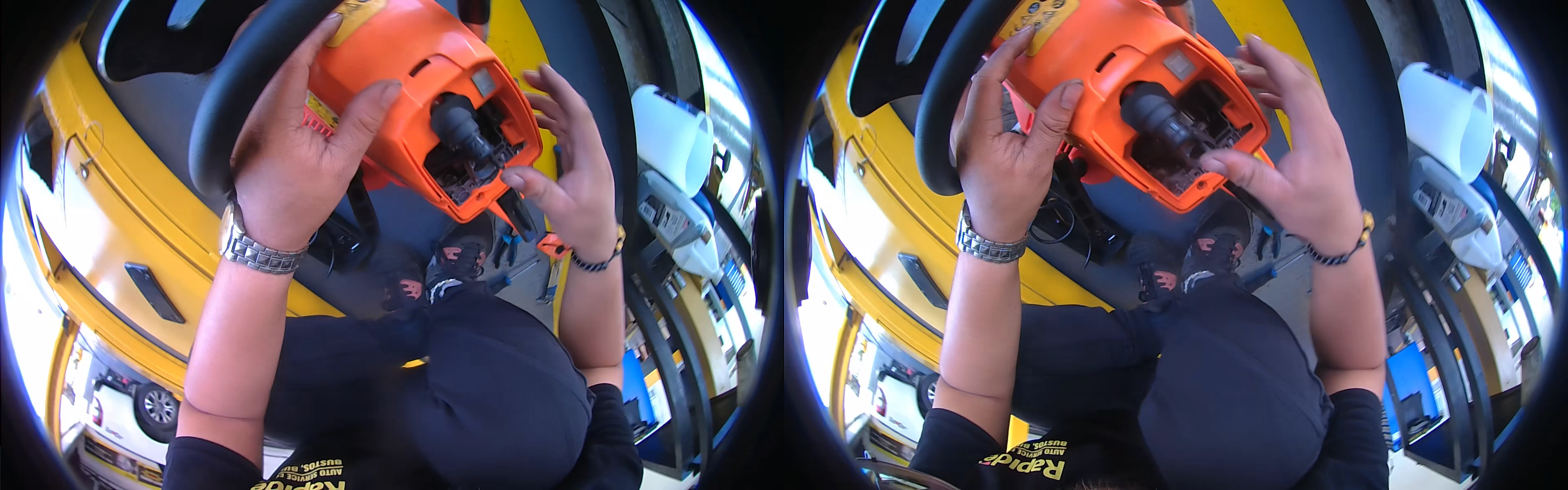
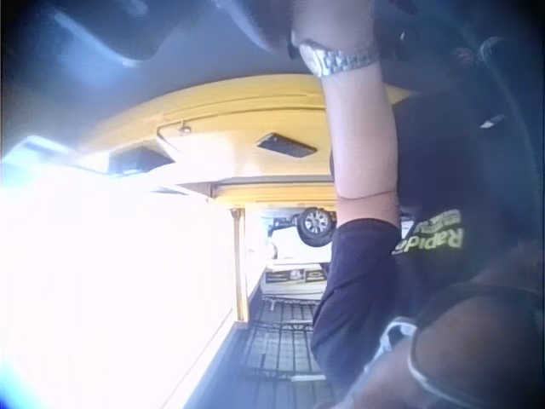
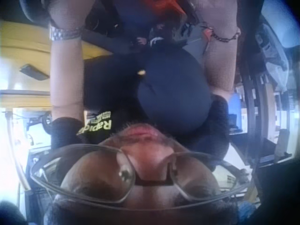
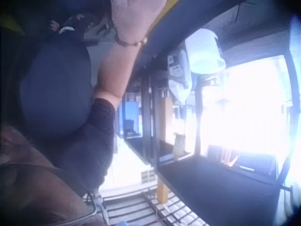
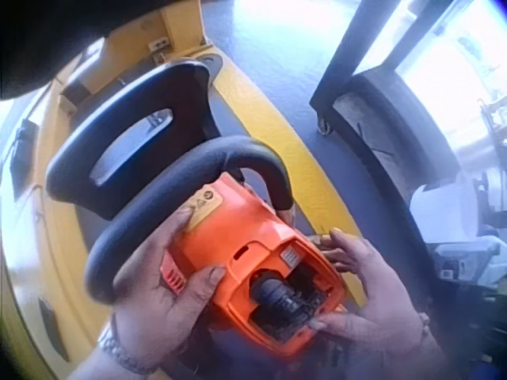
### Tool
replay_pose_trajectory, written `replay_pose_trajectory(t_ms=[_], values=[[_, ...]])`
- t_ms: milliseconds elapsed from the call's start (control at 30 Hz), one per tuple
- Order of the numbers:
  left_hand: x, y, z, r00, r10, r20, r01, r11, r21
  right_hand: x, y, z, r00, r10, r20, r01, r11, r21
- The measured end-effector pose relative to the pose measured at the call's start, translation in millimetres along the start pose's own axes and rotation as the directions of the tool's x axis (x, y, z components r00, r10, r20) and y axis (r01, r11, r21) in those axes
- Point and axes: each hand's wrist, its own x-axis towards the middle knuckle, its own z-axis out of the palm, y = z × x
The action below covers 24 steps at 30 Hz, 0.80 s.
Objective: The person assembles a chainsaw by hand, connecting a small black component to the engine, routing a cable, and fitting the orange top cover. The person uses a screwdriver to tighten screws on the cover and adjusts the handle and internal parts.
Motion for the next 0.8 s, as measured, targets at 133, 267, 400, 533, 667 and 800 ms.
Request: replay_pose_trajectory(t_ms=[133, 267, 400, 533, 667, 800], values=[[-1, -13, 16, 0.970, 0.199, -0.138, -0.184, 0.977, 0.109, 18, 10, -10, 0.969, 0.032, 0.245, -0.036, 0.999, 0.011], [-1, -24, 17, 0.976, 0.177, -0.128, -0.180, 0.984, -0.012, 42, 5, -10, 0.926, 0.073, 0.369, -0.066, 0.997, -0.031], [-1, -22, 27, 0.985, 0.077, -0.155, -0.124, 0.937, -0.327, 50, -13, -8, 0.915, 0.160, 0.371, -0.157, 0.987, -0.039], [-3, -8, 23, 0.989, 0.039, -0.141, -0.067, 0.978, -0.195, 36, 7, -12, 0.918, 0.109, 0.381, -0.039, 0.982, -0.187], [-1, -5, 16, 0.998, -0.029, -0.064, 0.015, 0.977, -0.212, 43, 14, -9, 0.911, 0.133, 0.389, -0.137, 0.990, -0.019], [0, -9, 16, 0.994, -0.009, -0.106, -0.021, 0.961, -0.277, 47, -2, -6, 0.914, 0.150, 0.376, -0.126, 0.988, -0.087]])
